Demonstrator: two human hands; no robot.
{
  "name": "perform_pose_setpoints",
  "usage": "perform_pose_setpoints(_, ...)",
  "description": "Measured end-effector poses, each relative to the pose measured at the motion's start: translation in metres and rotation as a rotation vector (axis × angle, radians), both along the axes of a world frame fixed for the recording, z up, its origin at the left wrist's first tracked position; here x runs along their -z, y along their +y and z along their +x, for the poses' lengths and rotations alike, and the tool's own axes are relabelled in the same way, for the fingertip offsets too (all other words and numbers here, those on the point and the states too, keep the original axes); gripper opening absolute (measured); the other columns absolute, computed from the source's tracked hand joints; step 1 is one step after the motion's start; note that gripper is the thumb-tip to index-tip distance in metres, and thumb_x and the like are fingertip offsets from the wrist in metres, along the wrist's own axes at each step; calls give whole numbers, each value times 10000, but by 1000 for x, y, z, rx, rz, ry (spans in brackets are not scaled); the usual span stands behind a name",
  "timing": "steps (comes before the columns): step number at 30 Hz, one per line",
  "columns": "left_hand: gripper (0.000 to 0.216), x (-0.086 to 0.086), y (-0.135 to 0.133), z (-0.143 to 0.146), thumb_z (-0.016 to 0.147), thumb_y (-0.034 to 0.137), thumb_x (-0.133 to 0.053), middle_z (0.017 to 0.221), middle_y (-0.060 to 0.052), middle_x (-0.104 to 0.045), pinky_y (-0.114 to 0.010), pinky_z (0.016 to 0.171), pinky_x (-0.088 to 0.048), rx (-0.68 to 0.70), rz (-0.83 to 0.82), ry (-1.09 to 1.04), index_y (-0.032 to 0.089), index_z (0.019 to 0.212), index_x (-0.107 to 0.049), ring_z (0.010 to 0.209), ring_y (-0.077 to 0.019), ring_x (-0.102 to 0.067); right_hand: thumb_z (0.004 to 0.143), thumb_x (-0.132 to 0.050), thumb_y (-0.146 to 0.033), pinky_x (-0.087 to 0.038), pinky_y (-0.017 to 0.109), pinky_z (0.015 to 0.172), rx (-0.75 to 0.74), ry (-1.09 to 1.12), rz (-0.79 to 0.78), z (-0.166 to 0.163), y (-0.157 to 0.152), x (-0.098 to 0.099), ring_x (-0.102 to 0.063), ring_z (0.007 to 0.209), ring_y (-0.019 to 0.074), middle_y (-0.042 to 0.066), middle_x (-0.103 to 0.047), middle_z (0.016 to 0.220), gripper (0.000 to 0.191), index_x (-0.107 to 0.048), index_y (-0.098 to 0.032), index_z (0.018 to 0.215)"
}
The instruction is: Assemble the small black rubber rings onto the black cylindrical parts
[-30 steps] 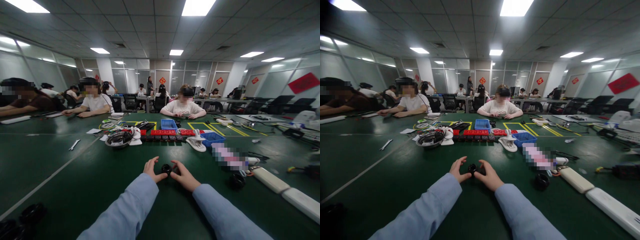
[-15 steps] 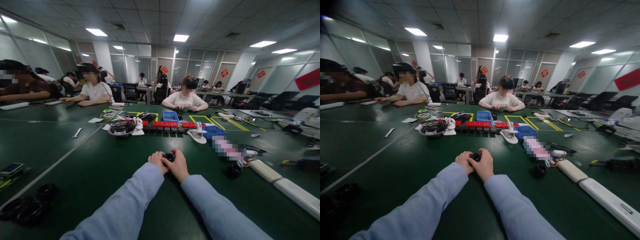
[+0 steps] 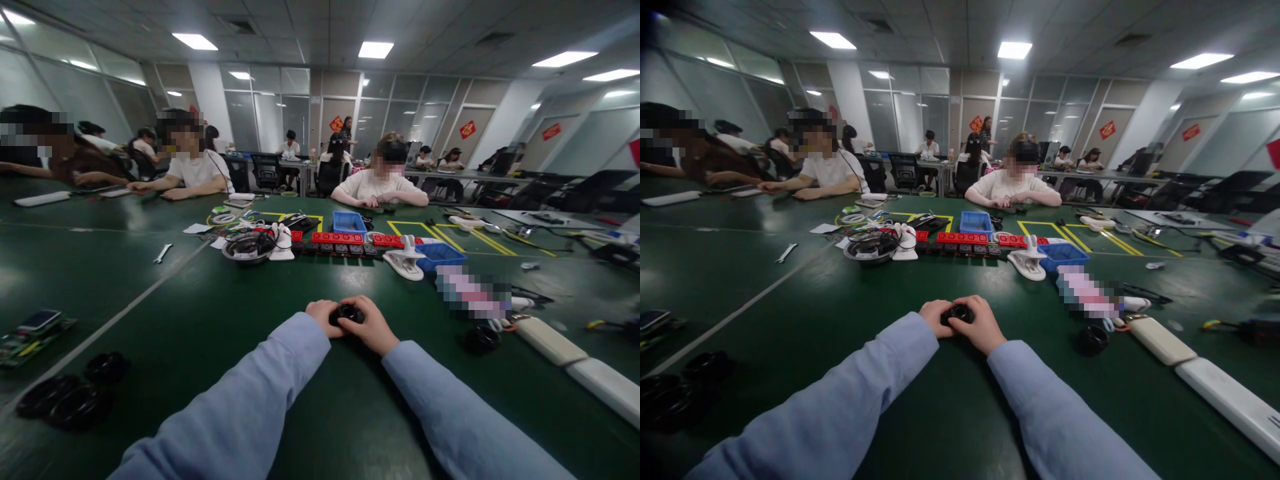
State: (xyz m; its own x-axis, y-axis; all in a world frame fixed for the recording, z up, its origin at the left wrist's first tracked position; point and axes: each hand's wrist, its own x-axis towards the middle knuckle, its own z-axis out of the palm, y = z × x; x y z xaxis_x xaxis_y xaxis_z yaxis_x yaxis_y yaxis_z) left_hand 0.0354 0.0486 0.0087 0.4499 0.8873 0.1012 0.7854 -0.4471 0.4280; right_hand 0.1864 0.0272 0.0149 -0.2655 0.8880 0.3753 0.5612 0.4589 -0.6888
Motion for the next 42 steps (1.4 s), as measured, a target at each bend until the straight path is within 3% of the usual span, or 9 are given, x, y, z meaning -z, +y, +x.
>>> perform_pose_setpoints(5,407,0,4,-5,536,493,-623,765,1,-599,-271,714,-385,170,-31,21,212,830,-613,798,-201,-537,649,-609,-324,-371,334,842,-376,110,-333,22,2,-11,-508,921,170,22,-538,973,383,-556,-220,1014)
perform_pose_setpoints(10,478,-2,-1,-4,560,477,-628,910,-13,-591,-283,782,-362,176,-36,34,228,964,-575,881,-209,-515,598,-640,-329,-384,345,834,-392,284,-493,24,3,-3,-515,940,178,35,-547,1029,540,-484,-209,1101)
perform_pose_setpoints(13,678,-5,-10,-7,496,484,-672,1052,-14,-532,-291,850,-329,143,-35,14,257,1104,-477,971,-217,-471,565,-657,-323,-406,329,795,-322,330,-441,23,0,3,-530,879,163,36,-542,987,637,-423,-202,1145)
perform_pose_setpoints(17,901,-3,-20,-11,431,563,-666,1134,-50,-460,-320,887,-305,69,41,27,234,1210,-354,1025,-247,-420,604,-608,-380,-424,300,712,-125,268,-268,21,-7,11,-524,794,149,43,-523,934,592,-411,-175,1123)
perform_pose_setpoints(24,770,5,-30,0,441,650,-591,1004,-78,-509,-359,818,-342,-84,115,86,191,1051,-485,928,-267,-457,591,-617,-429,-385,330,754,154,-5,29,10,-23,12,-498,830,184,46,-540,892,560,-446,-165,1054)
perform_pose_setpoints(30,561,6,-35,12,503,493,-628,932,-58,-535,-352,796,-355,-179,149,68,187,956,-504,885,-243,-483,560,-624,-480,-378,333,727,258,-149,140,0,-30,8,-487,800,191,44,-533,844,502,-478,-170,927)
perform_pose_setpoints(35,402,2,-30,11,555,412,-605,847,-45,-574,-345,750,-383,-156,106,85,190,884,-542,831,-235,-521,591,-618,-431,-379,321,708,243,-134,141,-3,-29,9,-484,769,177,40,-546,814,369,-515,-171,833)
perform_pose_setpoints(38,406,2,-26,9,556,435,-607,819,-51,-588,-322,725,-396,-126,87,57,173,864,-567,812,-230,-534,605,-625,-356,-374,326,744,161,-67,112,2,-26,8,-480,819,180,47,-561,860,339,-543,-167,875)
perform_pose_setpoints(42,450,5,-16,2,541,455,-633,795,-33,-603,-270,705,-404,75,33,-25,163,883,-599,790,-201,-547,616,-630,-302,-396,297,707,-157,87,-188,19,-16,3,-505,775,153,39,-579,881,419,-543,-168,1003)
